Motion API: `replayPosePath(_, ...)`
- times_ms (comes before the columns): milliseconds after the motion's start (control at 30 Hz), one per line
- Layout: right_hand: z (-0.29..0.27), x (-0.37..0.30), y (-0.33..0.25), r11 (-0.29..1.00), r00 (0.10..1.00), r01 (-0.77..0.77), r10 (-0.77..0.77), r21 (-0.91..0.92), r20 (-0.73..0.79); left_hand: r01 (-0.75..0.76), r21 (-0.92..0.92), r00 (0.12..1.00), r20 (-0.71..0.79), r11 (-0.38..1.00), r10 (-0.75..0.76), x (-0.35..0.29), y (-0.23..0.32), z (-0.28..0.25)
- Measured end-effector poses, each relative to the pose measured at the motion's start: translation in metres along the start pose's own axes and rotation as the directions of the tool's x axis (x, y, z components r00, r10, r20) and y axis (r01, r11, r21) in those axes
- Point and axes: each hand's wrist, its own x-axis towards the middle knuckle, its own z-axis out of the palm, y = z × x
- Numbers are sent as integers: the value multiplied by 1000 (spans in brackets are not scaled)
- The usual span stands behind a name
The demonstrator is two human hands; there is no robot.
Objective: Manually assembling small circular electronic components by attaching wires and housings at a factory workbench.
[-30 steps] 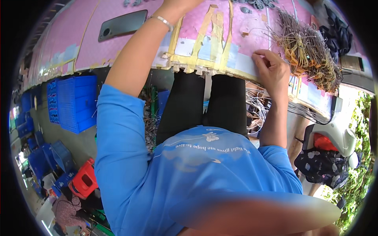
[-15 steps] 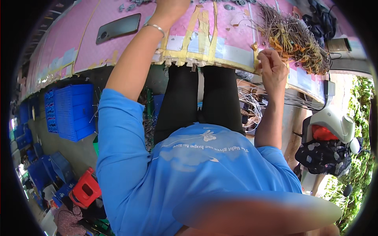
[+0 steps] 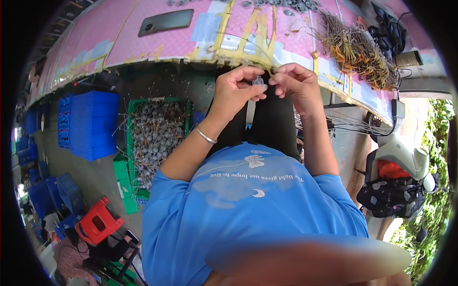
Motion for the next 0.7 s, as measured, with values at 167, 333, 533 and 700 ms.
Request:
replayPosePath(167,26,-11,4,984,991,113,-101,-139,89,-89,-161,994,-82,983,76,-5,-2,-13)
replayPosePath(333,30,-19,14,977,993,99,-85,-188,79,-72,-217,995,-88,973,54,-17,16,-13)
replayPosePath(533,32,-29,16,970,998,32,-20,-240,54,-62,-167,993,-110,984,44,-19,17,-7)
replayPosePath(700,34,-39,32,988,998,44,-35,-148,61,-35,-275,988,-155,961,-8,-17,15,-11)
